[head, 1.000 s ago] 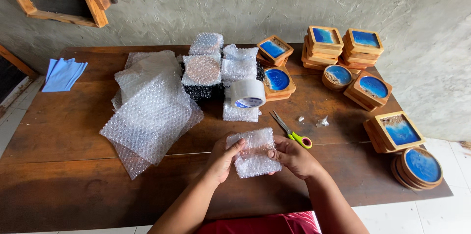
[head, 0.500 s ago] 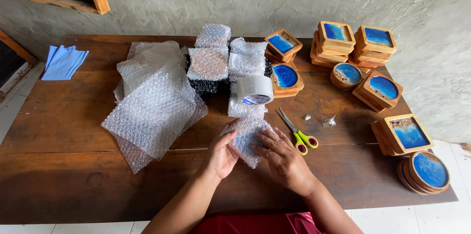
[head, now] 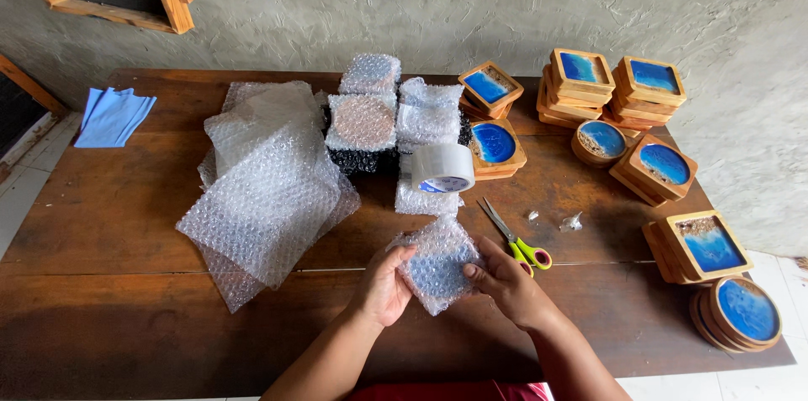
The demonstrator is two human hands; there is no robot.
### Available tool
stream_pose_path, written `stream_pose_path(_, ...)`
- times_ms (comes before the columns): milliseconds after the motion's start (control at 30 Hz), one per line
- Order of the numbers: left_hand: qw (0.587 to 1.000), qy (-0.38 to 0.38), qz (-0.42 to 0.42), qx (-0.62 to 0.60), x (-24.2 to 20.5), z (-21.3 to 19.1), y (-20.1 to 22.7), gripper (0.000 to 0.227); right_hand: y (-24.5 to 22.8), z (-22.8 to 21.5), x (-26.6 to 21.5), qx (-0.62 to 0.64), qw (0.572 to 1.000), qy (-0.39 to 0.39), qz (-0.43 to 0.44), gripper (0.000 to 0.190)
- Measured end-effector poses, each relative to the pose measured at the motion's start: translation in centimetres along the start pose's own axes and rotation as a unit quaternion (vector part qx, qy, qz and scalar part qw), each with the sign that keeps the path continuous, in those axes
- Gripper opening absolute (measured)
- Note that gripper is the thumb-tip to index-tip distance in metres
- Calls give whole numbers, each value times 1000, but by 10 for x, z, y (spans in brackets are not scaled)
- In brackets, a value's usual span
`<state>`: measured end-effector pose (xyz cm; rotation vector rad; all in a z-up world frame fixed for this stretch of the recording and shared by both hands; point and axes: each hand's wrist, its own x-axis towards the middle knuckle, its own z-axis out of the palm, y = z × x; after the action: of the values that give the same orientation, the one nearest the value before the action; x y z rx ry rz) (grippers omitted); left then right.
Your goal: The person wraps wooden coasters in bubble wrap, securing the packaging with tape and using scissors to cut the materials.
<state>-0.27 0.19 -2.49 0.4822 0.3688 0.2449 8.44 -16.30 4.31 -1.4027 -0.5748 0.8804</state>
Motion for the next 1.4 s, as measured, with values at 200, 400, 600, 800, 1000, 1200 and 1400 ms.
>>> stream_pose_path(200,995,-28,61,78,-11,27,20,23,12,-9,10,23,1000,-5,-19,35)
stream_pose_path(400,704,56,354,613,10,60,79,48,31,-23,18,146,987,66,-14,33)
stream_pose_path(600,399,169,437,789,77,63,107,54,40,-15,16,159,985,70,-15,30)
stream_pose_path(800,419,202,350,813,103,61,110,62,35,-10,13,155,985,69,14,21)
stream_pose_path(1000,359,194,516,753,109,50,124,40,17,-7,16,124,991,53,-21,32)
stream_pose_path(1200,581,144,600,531,60,80,140,26,-13,-6,25,133,988,22,-80,34)
stream_pose_path(1400,889,123,365,246,13,98,137,28,-42,15,46,154,981,13,-113,35)
